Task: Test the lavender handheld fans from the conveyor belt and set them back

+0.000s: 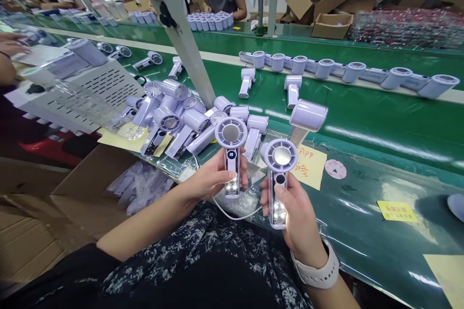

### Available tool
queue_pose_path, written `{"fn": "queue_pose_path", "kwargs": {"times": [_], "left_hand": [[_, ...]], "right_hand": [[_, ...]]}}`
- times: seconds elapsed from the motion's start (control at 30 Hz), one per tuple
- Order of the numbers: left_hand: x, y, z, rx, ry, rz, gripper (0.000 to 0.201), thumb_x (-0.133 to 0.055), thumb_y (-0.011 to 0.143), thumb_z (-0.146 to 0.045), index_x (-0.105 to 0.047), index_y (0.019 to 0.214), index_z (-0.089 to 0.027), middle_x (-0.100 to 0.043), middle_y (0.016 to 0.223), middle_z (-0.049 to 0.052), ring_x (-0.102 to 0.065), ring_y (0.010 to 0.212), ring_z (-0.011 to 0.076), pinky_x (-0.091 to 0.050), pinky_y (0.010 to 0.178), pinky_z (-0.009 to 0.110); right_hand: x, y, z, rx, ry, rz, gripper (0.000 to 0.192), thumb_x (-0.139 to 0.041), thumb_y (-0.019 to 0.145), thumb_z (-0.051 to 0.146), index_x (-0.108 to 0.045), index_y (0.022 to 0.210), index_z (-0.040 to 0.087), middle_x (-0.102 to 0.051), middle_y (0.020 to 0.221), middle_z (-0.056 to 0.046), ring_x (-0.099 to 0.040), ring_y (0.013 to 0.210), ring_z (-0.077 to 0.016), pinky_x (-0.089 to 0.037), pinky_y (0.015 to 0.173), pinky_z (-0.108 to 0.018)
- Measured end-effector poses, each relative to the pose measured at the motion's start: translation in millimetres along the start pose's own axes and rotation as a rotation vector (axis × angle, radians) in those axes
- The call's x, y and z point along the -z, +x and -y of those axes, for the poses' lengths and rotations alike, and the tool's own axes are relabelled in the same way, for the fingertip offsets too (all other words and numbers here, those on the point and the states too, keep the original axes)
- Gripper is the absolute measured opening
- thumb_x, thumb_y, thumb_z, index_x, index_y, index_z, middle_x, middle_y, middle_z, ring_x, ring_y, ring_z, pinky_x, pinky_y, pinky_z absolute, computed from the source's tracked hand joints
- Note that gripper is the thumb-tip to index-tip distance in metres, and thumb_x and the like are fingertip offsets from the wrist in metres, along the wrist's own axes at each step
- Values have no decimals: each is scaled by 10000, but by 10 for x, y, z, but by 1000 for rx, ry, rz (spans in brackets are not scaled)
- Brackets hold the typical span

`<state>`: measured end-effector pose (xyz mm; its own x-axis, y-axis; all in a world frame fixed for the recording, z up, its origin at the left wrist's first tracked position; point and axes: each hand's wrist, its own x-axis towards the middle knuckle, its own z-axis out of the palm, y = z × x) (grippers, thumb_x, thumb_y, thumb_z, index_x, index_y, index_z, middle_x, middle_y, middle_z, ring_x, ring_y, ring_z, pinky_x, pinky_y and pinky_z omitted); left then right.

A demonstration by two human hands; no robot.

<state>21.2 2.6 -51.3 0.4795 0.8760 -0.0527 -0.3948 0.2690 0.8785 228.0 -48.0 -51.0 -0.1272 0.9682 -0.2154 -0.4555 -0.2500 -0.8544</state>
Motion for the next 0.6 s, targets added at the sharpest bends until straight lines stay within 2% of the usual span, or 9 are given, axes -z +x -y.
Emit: {"fn": "queue_pose_path", "kwargs": {"times": [0.1, 0.17, 0.27, 0.37, 0.47, 0.6], "left_hand": [[-17, -16, -26, 5, 111, -12, 534, -834, 790, -337, -450, 1136, -205, -641, 1136, 77, -745, 904, 224, -600, 808, 386], [-56, -41, -56, 50, 193, -36, 587, -851, 784, -356, -425, 1161, -210, -644, 1182, 99, -755, 931, 237, -601, 809, 385], [-132, -89, -76, 146, 196, -66, 679, -859, 753, -520, -377, 1137, -237, -692, 1108, 89, -748, 749, 208, -591, 663, 348], [-191, -139, -61, 154, 151, -115, 621, -715, 805, -710, -373, 1058, -257, -712, 964, 29, -696, 638, 175, -562, 595, 323], [-225, -176, -64, 117, 178, -169, 517, -653, 874, -686, -438, 1054, -252, -702, 876, 3, -683, 708, 174, -537, 644, 295], [-245, -166, -107, 104, 59, -111, 528, -764, 833, -592, -474, 1109, -247, -697, 869, 4, -693, 766, 186, -548, 741, 326]], "right_hand": [[35, 9, -4, -25, 56, 49, 352, -737, 905, 533, -731, 1054, 214, -750, 874, -55, -644, 573, -142, -556, 492, -245], [52, 3, -1, -50, 84, 48, 437, -704, 905, 613, -768, 1022, 196, -774, 895, -78, -696, 640, -165, -615, 600, -272], [38, -20, 11, -67, 120, -57, 480, -745, 852, 655, -825, 1004, 207, -813, 952, -86, -761, 785, -199, -653, 767, -288], [-10, -42, 29, -88, 159, -56, 427, -798, 819, 618, -840, 1043, 256, -830, 1016, -65, -781, 859, -227, -664, 766, -308], [-38, -48, 47, -65, 167, -42, 352, -822, 822, 549, -838, 1054, 285, -821, 1113, -63, -780, 910, -268, -670, 779, -377], [-41, -30, 88, -21, 150, -110, 247, -806, 845, 488, -835, 967, 275, -816, 975, -57, -753, 862, -274, -637, 882, -453]]}}
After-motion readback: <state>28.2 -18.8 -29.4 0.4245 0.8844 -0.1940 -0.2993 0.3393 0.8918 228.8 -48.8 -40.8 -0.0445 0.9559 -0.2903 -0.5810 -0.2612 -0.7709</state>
